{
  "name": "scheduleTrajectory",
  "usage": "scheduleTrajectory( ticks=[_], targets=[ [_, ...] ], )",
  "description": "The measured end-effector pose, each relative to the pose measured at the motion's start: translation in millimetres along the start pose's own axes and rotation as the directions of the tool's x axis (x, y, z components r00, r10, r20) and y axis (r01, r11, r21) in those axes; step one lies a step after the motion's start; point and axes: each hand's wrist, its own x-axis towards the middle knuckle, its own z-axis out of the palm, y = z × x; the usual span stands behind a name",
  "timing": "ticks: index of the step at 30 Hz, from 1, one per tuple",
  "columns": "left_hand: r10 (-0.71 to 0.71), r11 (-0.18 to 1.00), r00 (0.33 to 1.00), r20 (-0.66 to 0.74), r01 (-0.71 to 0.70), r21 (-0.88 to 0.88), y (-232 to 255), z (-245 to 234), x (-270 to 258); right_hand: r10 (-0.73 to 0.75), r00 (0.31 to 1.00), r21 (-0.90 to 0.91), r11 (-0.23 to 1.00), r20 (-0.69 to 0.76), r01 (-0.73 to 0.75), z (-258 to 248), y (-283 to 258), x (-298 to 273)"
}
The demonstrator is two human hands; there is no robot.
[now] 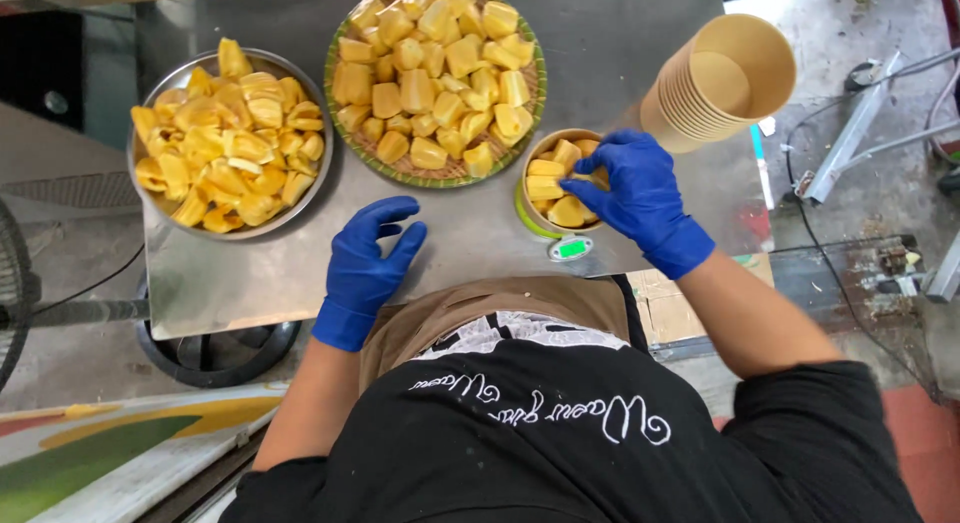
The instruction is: The person moves a lid and a colander, picks up a stack of paper bowls, and places one bowl onto a digital scale. They then transfer pieces of jackfruit from a plate into the bowl by hand until it reaches a specific weight.
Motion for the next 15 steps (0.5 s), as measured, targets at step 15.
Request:
scheduleTrajectory(
  ticks=[15],
  targets=[
    [-0.014,0.968,0.972,0.236,-0.046,0.245,40,105,39,0.039,0.977,0.271,0.958,0.209,-0.096,-31,48,-30]
  ],
)
